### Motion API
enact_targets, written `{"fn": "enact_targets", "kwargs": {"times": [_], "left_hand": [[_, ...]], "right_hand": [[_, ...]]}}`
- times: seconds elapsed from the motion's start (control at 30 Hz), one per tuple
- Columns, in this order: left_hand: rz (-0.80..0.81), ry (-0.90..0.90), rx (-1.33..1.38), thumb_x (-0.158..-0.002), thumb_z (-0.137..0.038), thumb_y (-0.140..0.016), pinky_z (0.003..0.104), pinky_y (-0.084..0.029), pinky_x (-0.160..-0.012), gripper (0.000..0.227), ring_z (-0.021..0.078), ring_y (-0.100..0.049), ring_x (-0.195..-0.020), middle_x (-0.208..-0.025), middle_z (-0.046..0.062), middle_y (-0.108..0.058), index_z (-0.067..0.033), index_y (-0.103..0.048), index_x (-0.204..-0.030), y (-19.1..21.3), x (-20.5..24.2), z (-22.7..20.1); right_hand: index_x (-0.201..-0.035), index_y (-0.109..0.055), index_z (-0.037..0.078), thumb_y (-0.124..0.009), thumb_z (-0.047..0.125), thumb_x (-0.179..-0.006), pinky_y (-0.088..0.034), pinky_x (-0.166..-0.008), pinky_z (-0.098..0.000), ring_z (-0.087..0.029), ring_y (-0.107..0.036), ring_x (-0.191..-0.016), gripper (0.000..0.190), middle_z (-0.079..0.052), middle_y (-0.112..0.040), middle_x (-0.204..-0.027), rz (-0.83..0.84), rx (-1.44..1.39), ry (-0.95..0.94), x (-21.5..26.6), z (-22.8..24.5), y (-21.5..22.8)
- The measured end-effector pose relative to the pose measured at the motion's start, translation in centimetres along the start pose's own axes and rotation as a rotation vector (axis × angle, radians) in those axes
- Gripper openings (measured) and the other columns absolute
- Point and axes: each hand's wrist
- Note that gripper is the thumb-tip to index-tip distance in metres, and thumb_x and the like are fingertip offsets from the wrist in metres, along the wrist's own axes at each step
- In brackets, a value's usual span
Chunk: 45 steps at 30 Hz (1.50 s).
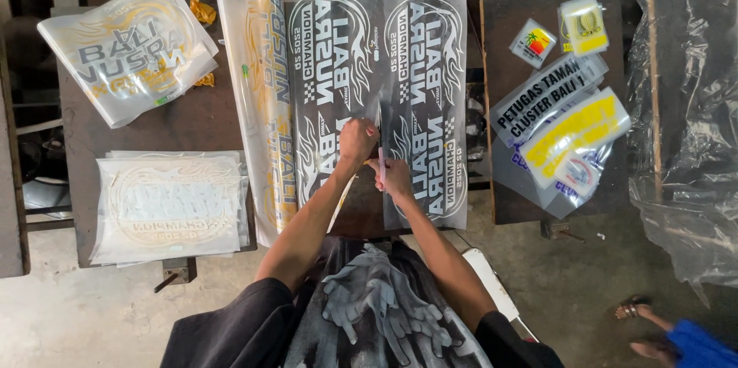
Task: The person unrolls a large sheet of printed vinyl stickers on a table and uses scissors to cut out individual designs. They carefully trim around the edges of the graphics and separate the cut pieces from the main roll.
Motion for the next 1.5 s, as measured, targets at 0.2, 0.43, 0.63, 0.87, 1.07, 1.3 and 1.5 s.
{"fn": "enact_targets", "kwargs": {"times": [0.2, 0.43, 0.63, 0.87, 1.07, 1.3, 1.5], "left_hand": [[0.043, 0.057, 0.036, -0.080, -0.016, -0.068, 0.051, -0.060, -0.072, 0.012, 0.0404, -0.074, -0.078, -0.078, 0.014, -0.075, -0.0148, -0.080, -0.082, 0.6, 0.4, -1.2], [0.031, 0.132, 0.166, -0.080, -0.017, -0.069, 0.049, -0.061, -0.072, 0.012, 0.0367, -0.075, -0.080, -0.079, 0.008, -0.077, -0.0141, -0.079, -0.084, 1.1, 0.3, -1.0], [0.060, 0.145, 0.174, -0.083, -0.015, -0.068, 0.044, -0.061, -0.074, 0.014, 0.0335, -0.077, -0.082, -0.083, 0.008, -0.078, -0.0126, -0.080, -0.089, 1.6, 0.2, -1.0], [0.059, 0.134, 0.209, -0.084, -0.016, -0.070, 0.049, -0.061, -0.073, 0.012, 0.0355, -0.076, -0.083, -0.083, 0.011, -0.077, -0.0085, -0.078, -0.088, 1.8, 0.8, -1.3], [0.079, 0.127, 0.247, -0.086, -0.015, -0.071, 0.044, -0.060, -0.074, 0.011, 0.0329, -0.076, -0.085, -0.084, 0.011, -0.077, -0.0071, -0.078, -0.089, 2.0, 0.4, -0.9], [0.089, 0.134, 0.264, -0.087, -0.013, -0.069, 0.046, -0.059, -0.075, 0.011, 0.0352, -0.075, -0.088, -0.085, 0.014, -0.077, -0.0052, -0.077, -0.090, 2.7, 0.7, -1.5], [0.100, 0.131, 0.258, -0.088, -0.007, -0.068, 0.041, -0.059, -0.076, 0.013, 0.0329, -0.076, -0.086, -0.085, 0.011, -0.078, -0.0119, -0.080, -0.087, 3.2, 0.9, -1.5]], "right_hand": [[-0.057, -0.057, 0.005, -0.078, 0.024, -0.087, -0.042, -0.033, -0.0256, -0.018, -0.052, -0.034, 0.042, -0.011, -0.050, -0.044, 0.048, -0.023, 0.008, -3.9, -1.5, 2.3], [-0.057, -0.058, 0.004, -0.078, 0.020, -0.088, -0.043, -0.033, -0.0255, -0.018, -0.053, -0.033, 0.040, -0.011, -0.051, -0.045, 0.042, 0.042, 0.015, -4.1, -0.3, 1.6], [-0.057, -0.055, 0.002, -0.081, 0.022, -0.087, -0.042, -0.035, -0.0247, -0.018, -0.052, -0.034, 0.044, -0.012, -0.050, -0.045, 0.058, 0.046, 0.016, -5.0, -0.5, 1.7], [-0.060, -0.058, 0.004, -0.076, 0.024, -0.089, -0.043, -0.034, -0.0242, -0.016, -0.053, -0.034, 0.039, -0.009, -0.051, -0.046, 0.070, 0.072, 0.023, -5.3, 1.6, 2.3], [-0.057, -0.059, 0.007, -0.076, 0.024, -0.090, -0.042, -0.035, -0.0226, -0.014, -0.052, -0.034, 0.041, -0.007, -0.052, -0.045, 0.085, 0.123, 0.092, -5.4, 2.0, 2.2], [-0.058, -0.059, 0.008, -0.075, 0.025, -0.090, -0.042, -0.038, -0.0238, -0.015, -0.052, -0.035, 0.040, -0.006, -0.052, -0.046, 0.087, 0.099, 0.066, -5.5, 2.5, 2.2], [-0.057, -0.059, 0.003, -0.075, 0.024, -0.087, -0.044, -0.034, -0.0261, -0.017, -0.053, -0.034, 0.040, -0.011, -0.051, -0.045, 0.064, 0.083, 0.055, -7.7, 2.7, 2.2]]}}
Point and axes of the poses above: each hand's wrist, its own x-axis away from the middle knuckle, its own y-axis out of the back of the hand, z = x × y
